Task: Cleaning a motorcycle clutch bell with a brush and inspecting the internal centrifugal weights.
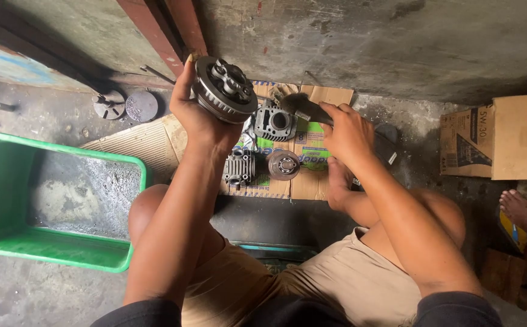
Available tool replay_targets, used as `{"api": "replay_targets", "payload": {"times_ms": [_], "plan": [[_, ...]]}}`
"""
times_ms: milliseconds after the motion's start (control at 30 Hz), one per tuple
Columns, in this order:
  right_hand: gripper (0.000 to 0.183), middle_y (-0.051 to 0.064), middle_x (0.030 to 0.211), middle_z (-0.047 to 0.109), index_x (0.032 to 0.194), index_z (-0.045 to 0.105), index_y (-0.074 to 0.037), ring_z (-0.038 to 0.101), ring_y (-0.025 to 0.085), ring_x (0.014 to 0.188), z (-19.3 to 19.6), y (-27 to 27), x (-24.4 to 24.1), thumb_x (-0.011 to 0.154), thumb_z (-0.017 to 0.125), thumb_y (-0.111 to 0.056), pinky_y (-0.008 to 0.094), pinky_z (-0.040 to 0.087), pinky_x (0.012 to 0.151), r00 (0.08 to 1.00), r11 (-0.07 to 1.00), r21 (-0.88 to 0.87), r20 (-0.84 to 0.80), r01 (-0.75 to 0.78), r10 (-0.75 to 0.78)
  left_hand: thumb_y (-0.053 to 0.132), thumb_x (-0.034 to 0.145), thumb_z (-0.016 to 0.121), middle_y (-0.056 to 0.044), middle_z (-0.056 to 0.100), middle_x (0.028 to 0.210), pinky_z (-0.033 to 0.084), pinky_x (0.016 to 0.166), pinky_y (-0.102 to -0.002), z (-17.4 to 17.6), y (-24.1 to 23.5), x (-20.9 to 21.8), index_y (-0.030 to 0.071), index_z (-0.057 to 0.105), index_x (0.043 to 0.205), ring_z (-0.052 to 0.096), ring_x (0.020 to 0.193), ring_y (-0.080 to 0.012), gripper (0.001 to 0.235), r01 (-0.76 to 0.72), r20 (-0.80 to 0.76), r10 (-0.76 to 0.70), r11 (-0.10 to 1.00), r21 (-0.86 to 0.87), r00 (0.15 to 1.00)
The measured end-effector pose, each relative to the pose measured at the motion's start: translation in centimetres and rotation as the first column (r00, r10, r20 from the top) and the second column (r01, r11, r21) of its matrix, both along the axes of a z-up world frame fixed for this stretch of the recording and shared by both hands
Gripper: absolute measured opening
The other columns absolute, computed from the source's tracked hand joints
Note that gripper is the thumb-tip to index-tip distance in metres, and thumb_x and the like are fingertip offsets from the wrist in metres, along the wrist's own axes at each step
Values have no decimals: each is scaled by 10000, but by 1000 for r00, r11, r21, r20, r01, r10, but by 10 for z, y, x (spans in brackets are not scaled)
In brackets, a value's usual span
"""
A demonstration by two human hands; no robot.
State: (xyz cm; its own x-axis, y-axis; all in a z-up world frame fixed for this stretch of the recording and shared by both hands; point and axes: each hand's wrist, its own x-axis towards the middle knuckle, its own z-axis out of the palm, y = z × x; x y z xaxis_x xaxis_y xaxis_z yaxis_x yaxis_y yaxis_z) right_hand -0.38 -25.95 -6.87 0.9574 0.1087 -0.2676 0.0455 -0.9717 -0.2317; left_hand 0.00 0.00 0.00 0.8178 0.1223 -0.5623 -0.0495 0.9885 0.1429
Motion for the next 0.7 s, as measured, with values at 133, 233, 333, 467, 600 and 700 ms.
{"api": "replay_targets", "payload": {"times_ms": [133,233,333,467,600,700], "plan": [[536,116,1160,674,1434,631,-231,659,429,1027,-2,4,-1,903,694,-199,604,521,812,999,1000,3,24,-26,26,309,778,688,-71,681,766,523,695,-399,-1,5,-3,80,700,818,646,725,-261,233,-12,14,12,1000,18,1000],[523,100,1166,673,1426,634,-230,668,421,1006,2,8,1,909,704,-193,608,532,815,1000,1000,1,2,-19,19,305,776,690,-70,675,775,531,693,-421,-2,7,-4,80,689,824,644,726,-261,230,-25,-12,25,999,40,1000],[518,92,1145,679,1409,652,-241,675,429,973,-1,8,1,897,710,-194,606,538,765,999,999,12,27,-32,32,301,772,683,-50,665,740,507,645,-397,-6,8,-5,100,668,787,633,682,-246,202,-45,-30,46,999,30,998],[519,98,1130,680,1405,655,-225,674,436,980,1,9,2,890,709,-194,611,537,772,998,999,25,55,-43,42,299,769,683,-47,658,732,501,637,-374,-7,6,-3,95,668,787,627,673,-236,206,-46,-41,47,999,29,998],[520,106,1139,672,1408,652,-214,674,437,982,3,8,2,892,713,-185,609,540,790,998,999,28,46,-43,42,316,768,677,-44,657,714,492,623,-357,-6,4,-4,84,680,782,624,661,-230,233,-11,-52,11,1000,1,999],[523,98,1133,672,1409,654,-217,675,437,965,1,5,1,889,706,-191,614,532,759,997,999,29,60,-45,44,293,780,666,-55,644,703,483,605,-362,-7,0,-3,85,657,767,617,643,-238,208,-23,-21,24,999,21,999]]}}
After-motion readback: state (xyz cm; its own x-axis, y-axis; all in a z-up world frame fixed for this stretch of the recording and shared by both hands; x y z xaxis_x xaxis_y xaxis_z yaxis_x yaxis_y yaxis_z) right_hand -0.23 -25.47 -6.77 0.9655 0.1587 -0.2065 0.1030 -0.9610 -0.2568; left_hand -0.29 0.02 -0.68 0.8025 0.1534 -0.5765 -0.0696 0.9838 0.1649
